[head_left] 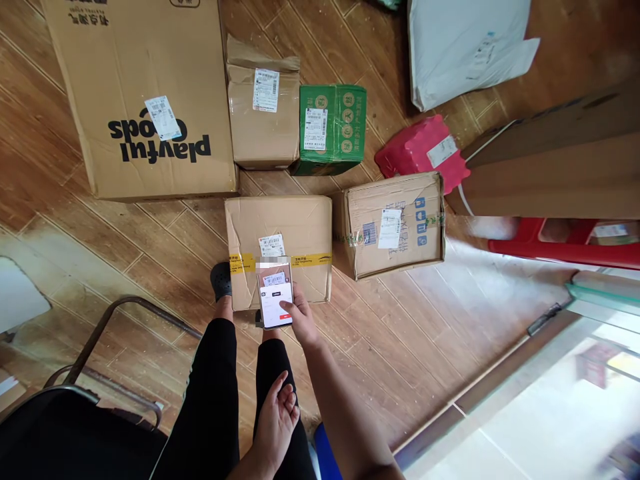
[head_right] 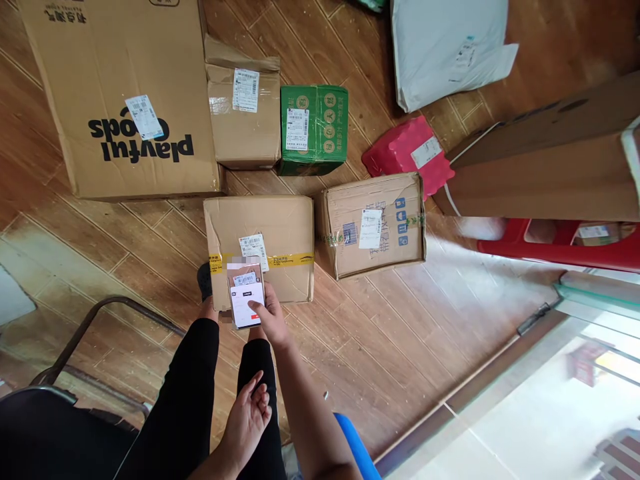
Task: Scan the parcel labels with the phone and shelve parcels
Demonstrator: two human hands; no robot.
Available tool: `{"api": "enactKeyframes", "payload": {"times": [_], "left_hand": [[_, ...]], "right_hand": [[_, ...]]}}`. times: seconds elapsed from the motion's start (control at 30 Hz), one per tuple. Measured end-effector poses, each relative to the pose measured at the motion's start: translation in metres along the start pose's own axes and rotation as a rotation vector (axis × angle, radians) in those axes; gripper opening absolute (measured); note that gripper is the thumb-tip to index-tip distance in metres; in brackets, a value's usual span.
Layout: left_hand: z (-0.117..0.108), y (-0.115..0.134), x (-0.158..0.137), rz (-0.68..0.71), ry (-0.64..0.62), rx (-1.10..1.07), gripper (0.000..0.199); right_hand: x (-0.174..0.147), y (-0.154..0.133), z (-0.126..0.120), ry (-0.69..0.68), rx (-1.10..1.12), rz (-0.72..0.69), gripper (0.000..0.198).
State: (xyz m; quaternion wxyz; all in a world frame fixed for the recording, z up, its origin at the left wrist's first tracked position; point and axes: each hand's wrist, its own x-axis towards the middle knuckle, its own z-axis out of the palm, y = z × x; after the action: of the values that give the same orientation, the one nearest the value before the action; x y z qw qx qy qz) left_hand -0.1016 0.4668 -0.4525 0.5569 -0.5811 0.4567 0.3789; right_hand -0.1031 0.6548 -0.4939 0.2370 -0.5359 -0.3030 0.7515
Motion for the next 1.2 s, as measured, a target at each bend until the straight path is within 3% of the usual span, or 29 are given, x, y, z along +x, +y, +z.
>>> {"api": "enactKeyframes", "payload": {"times": [0.37,0.93,1.2], "left_hand": [[-0.005,-0.001,0.003,0.013,-0.014,0.006,0.025],[0.005,0.0,-0.001,-0.004,0.007,-0.029,0.019],[0.009,0.0,-0.003,-0.017,0.009,-0.034,0.017]], "right_hand": [[0.001,0.002,-0.002,-0.009,0.032,0.005,0.03],[0.007,0.013,-0.009,-0.03,0.021,0.025,0.034],[0.002,0.006,-0.011,-0.148,0.068,0.031,0.048]]}}
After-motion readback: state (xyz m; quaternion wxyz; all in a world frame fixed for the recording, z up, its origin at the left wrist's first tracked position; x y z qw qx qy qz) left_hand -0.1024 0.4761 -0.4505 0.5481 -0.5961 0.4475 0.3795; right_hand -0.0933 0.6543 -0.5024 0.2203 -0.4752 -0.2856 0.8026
